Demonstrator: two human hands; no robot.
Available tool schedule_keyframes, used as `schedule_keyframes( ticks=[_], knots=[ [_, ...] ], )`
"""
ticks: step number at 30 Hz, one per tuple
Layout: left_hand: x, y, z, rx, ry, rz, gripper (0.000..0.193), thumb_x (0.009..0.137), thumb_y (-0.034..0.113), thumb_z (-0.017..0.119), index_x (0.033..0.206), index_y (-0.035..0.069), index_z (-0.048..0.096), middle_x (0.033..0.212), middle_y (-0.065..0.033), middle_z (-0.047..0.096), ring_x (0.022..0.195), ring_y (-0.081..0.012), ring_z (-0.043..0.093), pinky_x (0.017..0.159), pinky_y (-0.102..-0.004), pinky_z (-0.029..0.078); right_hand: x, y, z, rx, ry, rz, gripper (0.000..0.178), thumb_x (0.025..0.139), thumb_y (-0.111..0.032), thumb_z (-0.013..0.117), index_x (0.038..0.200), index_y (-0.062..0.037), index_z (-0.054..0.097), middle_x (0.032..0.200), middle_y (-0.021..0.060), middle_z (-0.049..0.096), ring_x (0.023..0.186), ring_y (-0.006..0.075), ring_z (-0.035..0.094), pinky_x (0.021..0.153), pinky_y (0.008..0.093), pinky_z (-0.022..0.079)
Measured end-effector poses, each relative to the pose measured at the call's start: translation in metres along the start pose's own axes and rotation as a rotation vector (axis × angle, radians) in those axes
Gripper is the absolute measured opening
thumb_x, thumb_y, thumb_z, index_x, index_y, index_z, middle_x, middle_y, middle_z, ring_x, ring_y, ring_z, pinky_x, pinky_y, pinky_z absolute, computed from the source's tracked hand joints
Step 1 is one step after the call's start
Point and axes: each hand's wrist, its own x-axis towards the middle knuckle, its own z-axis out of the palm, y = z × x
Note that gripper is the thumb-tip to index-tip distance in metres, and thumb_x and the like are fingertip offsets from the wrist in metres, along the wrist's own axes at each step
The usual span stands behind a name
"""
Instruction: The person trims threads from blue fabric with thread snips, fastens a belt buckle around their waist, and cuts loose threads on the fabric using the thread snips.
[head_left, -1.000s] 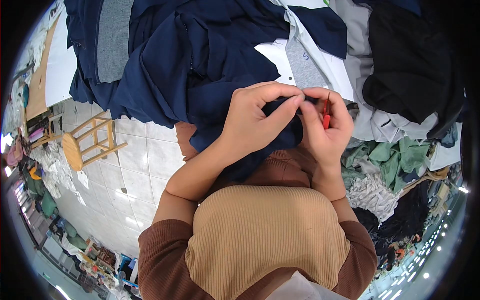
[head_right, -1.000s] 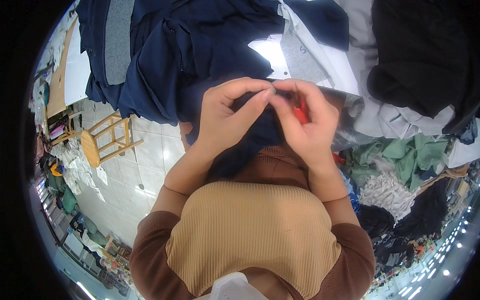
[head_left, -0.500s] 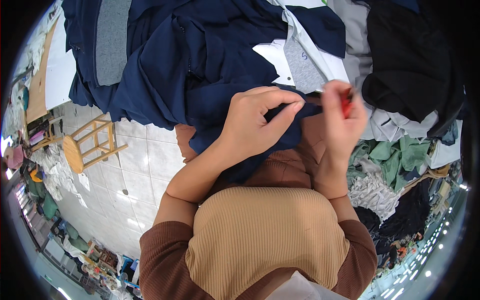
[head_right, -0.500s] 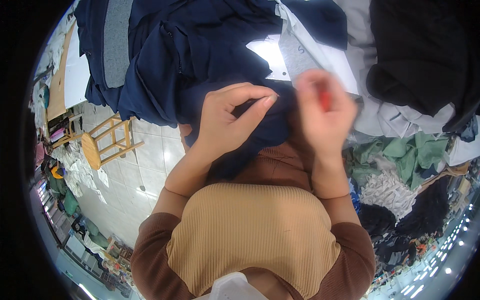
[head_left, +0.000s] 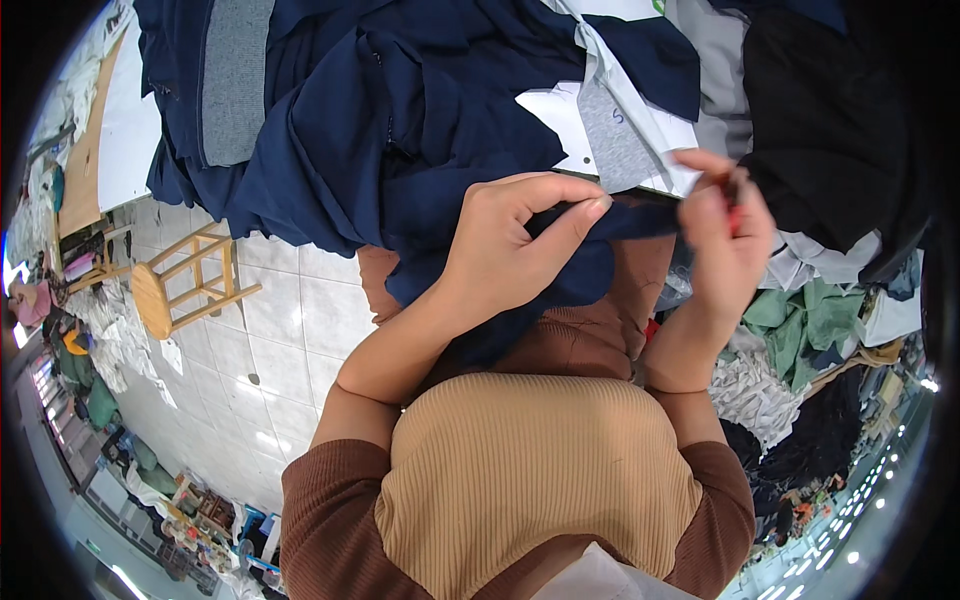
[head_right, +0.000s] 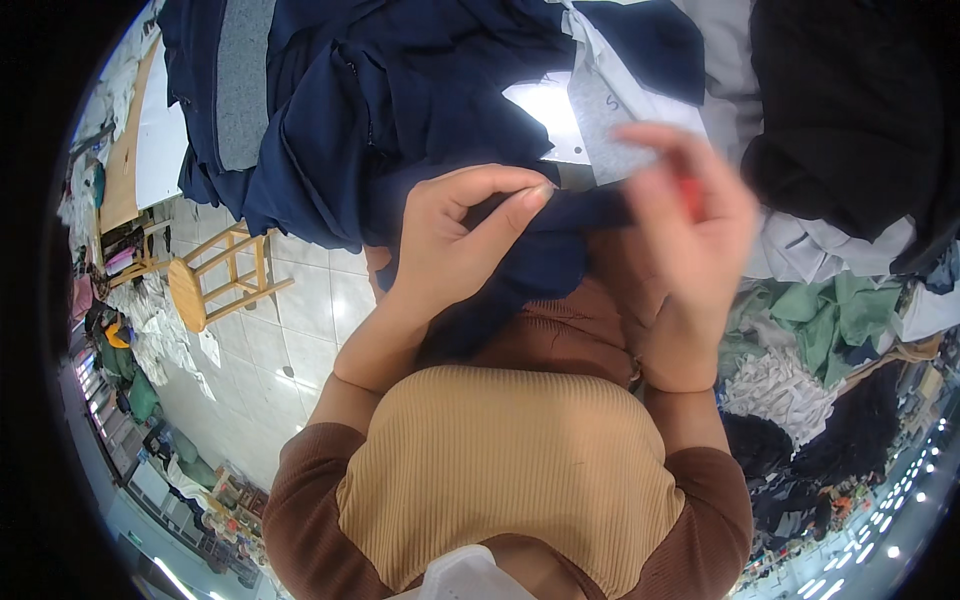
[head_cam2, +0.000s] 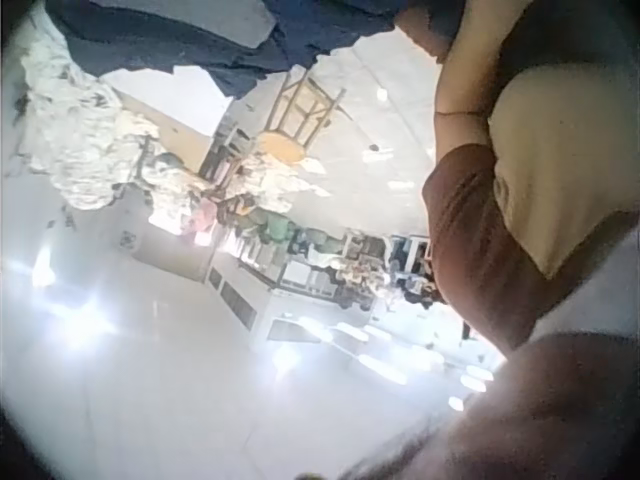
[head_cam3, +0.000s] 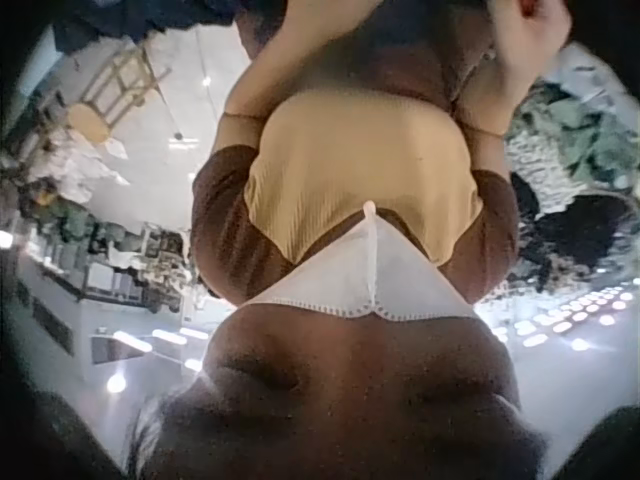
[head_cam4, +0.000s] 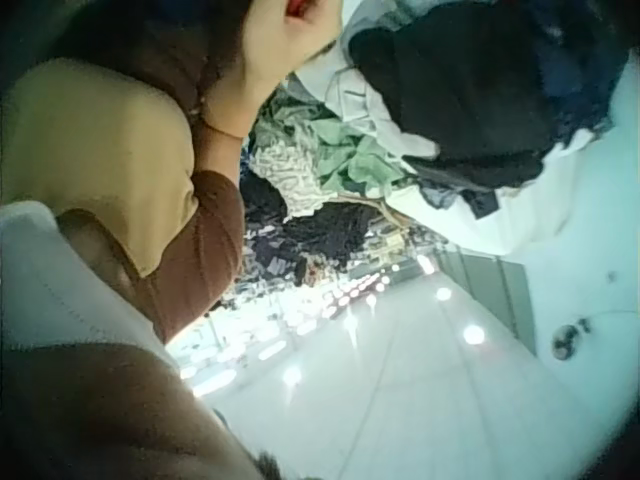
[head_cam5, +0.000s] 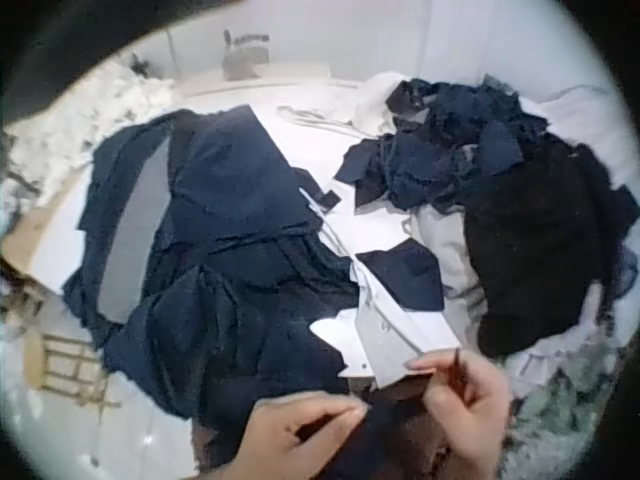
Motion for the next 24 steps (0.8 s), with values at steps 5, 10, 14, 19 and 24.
schedule_keyframes(
  ticks=[5, 10, 14, 19, 24],
  knots=[
    [-0.004, -0.003, -0.001, 0.040, 0.022, 0.057, 0.009, 0.081, 0.006, 0.064, 0.088, -0.001, 0.067, 0.077, -0.0062, 0.066, 0.067, -0.0102, 0.059, 0.061, -0.0185, 0.044, -0.002, 0.016, 0.014, -0.171, 0.017, -0.033, 0.005, 0.080, -0.001, 0.062, 0.085, -0.0012, 0.061, 0.075, -0.0028, 0.057, 0.067, 0.0038, 0.050, 0.061, 0.0160, 0.038],
    [0.001, -0.001, -0.003, 0.009, 0.053, 0.014, 0.010, 0.081, 0.006, 0.065, 0.088, -0.001, 0.067, 0.078, -0.0067, 0.067, 0.069, -0.0108, 0.061, 0.063, -0.0184, 0.045, 0.002, 0.019, 0.008, 0.079, 0.133, -0.080, 0.018, 0.090, -0.009, 0.052, 0.101, 0.0055, 0.056, 0.063, -0.0066, 0.041, 0.054, 0.0000, 0.031, 0.049, 0.0175, 0.022],
    [0.002, 0.000, -0.007, 0.018, 0.000, -0.008, 0.011, 0.081, 0.006, 0.065, 0.089, 0.000, 0.068, 0.080, -0.0068, 0.067, 0.071, -0.0106, 0.061, 0.064, -0.0183, 0.045, -0.004, 0.028, 0.018, -0.080, -0.023, 0.022, 0.009, 0.080, -0.001, 0.064, 0.089, -0.0020, 0.062, 0.073, -0.0046, 0.056, 0.068, 0.0024, 0.048, 0.061, 0.0165, 0.038],
    [0.002, -0.002, -0.009, -0.069, -0.017, -0.127, 0.016, 0.084, 0.010, 0.064, 0.093, -0.003, 0.066, 0.084, -0.0060, 0.068, 0.072, -0.0051, 0.059, 0.064, -0.0196, 0.047, 0.001, 0.027, 0.011, 0.343, 0.129, -0.002, 0.017, 0.090, -0.011, 0.054, 0.096, 0.0032, 0.061, 0.064, -0.0079, 0.042, 0.056, -0.0005, 0.034, 0.051, 0.0148, 0.023],
    [0.002, 0.000, -0.011, -0.168, -0.045, -0.176, 0.018, 0.085, 0.012, 0.062, 0.094, -0.004, 0.066, 0.083, -0.0044, 0.068, 0.075, -0.0039, 0.057, 0.066, -0.0181, 0.046, -0.007, 0.028, 0.019, -0.062, -0.146, 0.063, 0.014, 0.079, 0.001, 0.063, 0.093, 0.0021, 0.061, 0.076, -0.0024, 0.054, 0.068, 0.0032, 0.048, 0.061, 0.0162, 0.037]
  ],
)
